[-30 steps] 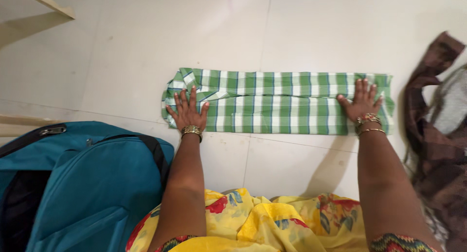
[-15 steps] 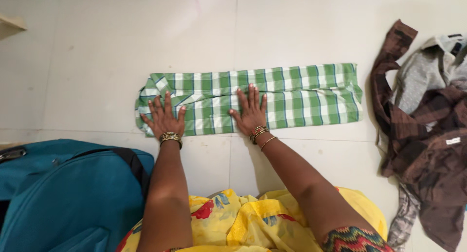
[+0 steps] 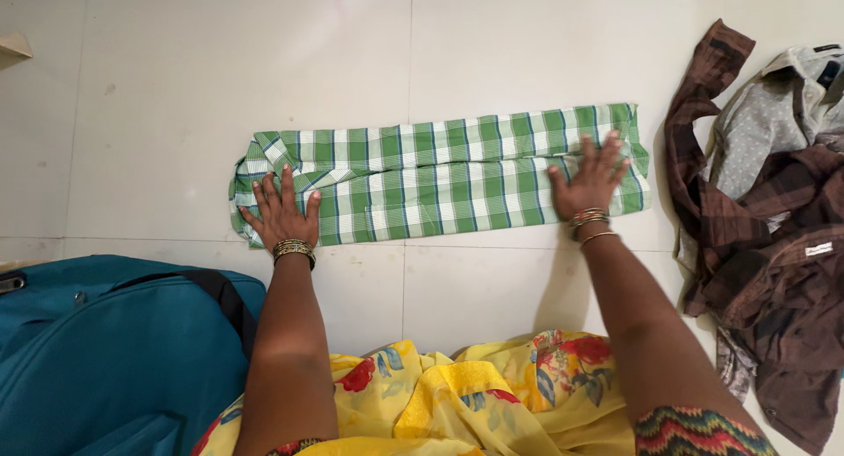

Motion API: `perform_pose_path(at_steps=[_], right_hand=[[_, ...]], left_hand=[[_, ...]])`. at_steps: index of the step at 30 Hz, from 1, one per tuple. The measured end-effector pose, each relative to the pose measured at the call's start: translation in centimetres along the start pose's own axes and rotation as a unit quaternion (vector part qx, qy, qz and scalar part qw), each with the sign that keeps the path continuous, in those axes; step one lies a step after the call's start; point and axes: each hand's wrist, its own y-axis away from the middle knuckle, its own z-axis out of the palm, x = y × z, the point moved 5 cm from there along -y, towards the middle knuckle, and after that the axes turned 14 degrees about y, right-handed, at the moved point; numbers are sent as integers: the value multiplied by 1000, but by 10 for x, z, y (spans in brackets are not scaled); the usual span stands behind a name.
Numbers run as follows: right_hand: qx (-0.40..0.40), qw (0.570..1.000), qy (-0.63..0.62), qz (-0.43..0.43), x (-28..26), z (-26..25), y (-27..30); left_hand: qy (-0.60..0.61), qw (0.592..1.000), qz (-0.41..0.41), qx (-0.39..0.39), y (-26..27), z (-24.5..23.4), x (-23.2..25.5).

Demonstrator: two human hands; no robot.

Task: The person buttons, folds, and places a shirt into a bag by hand, then unrolls and buttons another shirt on the floor.

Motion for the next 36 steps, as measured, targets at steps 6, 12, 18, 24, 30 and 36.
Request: perform_pose_path(at_steps=[6,12,18,24,30,36], right_hand=[[11,999,-15,42,36,-18,2],[-17,999,-1,39,51,-11,19],[-65,994,-18,88,80,6,27],[68,902,-341,256,130,20,-4],[-46,944,-184,269,93,-5,-21],[-52,939,-250,232,86,0,-26]], left_hand=[[-2,1000,3,3,-1,3,-3],[-24,1000,-14,-9,10,2,-8],[-9,1000,-8,2,28,0,-17],[-6,1000,-4,18,29,4,-20],[-20,1000,-2,23,27,6,-20],[-4,1000,-14,11,28,3,-19]])
